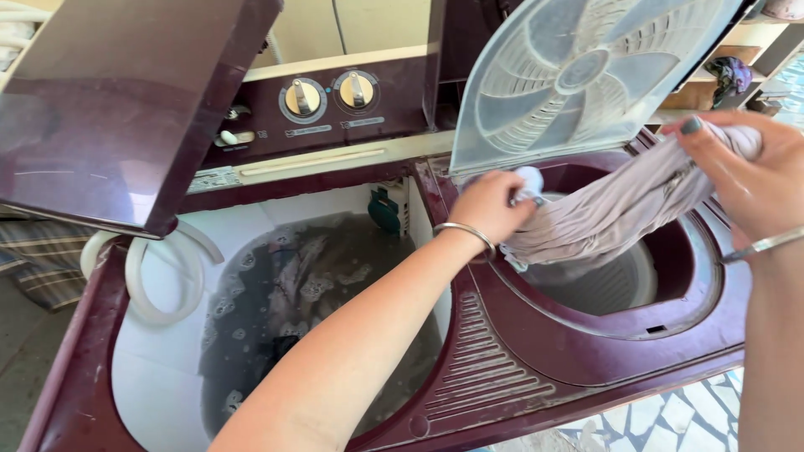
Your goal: Washing and rinsing clothes in a semi-automatic twin-tub washing machine.
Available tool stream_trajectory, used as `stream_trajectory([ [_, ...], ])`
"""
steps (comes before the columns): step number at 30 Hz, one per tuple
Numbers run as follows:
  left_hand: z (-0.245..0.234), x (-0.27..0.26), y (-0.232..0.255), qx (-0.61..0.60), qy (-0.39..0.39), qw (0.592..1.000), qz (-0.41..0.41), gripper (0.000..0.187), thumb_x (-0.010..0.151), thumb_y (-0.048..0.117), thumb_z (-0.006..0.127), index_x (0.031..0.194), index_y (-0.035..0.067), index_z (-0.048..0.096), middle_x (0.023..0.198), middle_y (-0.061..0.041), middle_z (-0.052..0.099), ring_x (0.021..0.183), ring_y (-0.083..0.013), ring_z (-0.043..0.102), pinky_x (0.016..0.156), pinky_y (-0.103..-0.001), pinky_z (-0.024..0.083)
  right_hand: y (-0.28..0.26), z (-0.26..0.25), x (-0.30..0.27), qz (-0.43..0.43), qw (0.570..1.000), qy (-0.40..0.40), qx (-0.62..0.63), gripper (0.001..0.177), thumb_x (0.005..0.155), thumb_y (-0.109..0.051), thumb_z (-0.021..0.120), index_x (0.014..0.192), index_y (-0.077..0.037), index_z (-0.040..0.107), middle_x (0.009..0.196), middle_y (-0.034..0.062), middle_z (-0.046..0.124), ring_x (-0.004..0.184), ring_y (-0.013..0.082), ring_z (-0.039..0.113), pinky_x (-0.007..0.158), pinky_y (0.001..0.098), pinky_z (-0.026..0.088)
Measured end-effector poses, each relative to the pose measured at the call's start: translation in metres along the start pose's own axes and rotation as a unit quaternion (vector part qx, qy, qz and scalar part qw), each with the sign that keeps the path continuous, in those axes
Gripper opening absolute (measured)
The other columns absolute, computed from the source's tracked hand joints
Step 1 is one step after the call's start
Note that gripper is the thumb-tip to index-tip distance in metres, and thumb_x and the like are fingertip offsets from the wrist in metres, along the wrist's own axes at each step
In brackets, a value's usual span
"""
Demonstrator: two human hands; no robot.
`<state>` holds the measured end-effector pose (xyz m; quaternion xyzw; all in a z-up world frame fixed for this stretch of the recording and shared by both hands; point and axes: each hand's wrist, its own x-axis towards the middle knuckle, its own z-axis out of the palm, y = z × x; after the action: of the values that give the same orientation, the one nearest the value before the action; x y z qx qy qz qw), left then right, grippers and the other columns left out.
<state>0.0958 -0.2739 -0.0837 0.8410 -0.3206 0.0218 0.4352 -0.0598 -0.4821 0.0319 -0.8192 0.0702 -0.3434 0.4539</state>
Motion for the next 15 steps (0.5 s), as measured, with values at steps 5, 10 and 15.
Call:
stream_trajectory([
  [5, 0.013, -0.004, 0.015, -0.052, 0.076, 0.965, 0.246, 0.059, 0.086, 0.032, 0.075, 0.138, 0.009, 0.059, 0.139, -0.017, 0.058, 0.129, -0.0360, 0.057, 0.109, -0.042, 0.043, -0.023, 0.016, 0.012, -0.040, 0.992, -0.048, 0.110, 0.022, 0.107, -0.027, 0.075, 0.115, -0.006, 0.073, 0.105, -0.0018, 0.073, 0.088, 0.0023, 0.064, 0.080, 0.0212, 0.055],
  [10, 0.008, -0.003, 0.031, -0.095, -0.137, 0.978, 0.122, 0.051, 0.081, 0.035, 0.080, 0.123, 0.013, 0.061, 0.110, -0.015, 0.075, 0.101, -0.0301, 0.073, 0.090, -0.038, 0.056, -0.025, 0.028, 0.019, -0.014, 0.984, -0.125, -0.123, 0.023, 0.098, -0.026, 0.079, 0.115, -0.010, 0.080, 0.095, 0.0044, 0.075, 0.082, 0.0088, 0.061, 0.073, 0.0287, 0.051],
  [15, -0.017, 0.027, 0.017, -0.045, 0.021, 0.998, 0.044, 0.038, 0.076, 0.025, 0.077, 0.112, 0.019, 0.066, 0.100, -0.008, 0.077, 0.092, -0.0267, 0.075, 0.081, -0.039, 0.058, -0.001, -0.002, 0.039, -0.083, 0.937, -0.222, -0.256, 0.043, 0.082, -0.028, 0.078, 0.124, -0.018, 0.076, 0.103, 0.0056, 0.077, 0.088, 0.0169, 0.070, 0.081, 0.0351, 0.055],
])
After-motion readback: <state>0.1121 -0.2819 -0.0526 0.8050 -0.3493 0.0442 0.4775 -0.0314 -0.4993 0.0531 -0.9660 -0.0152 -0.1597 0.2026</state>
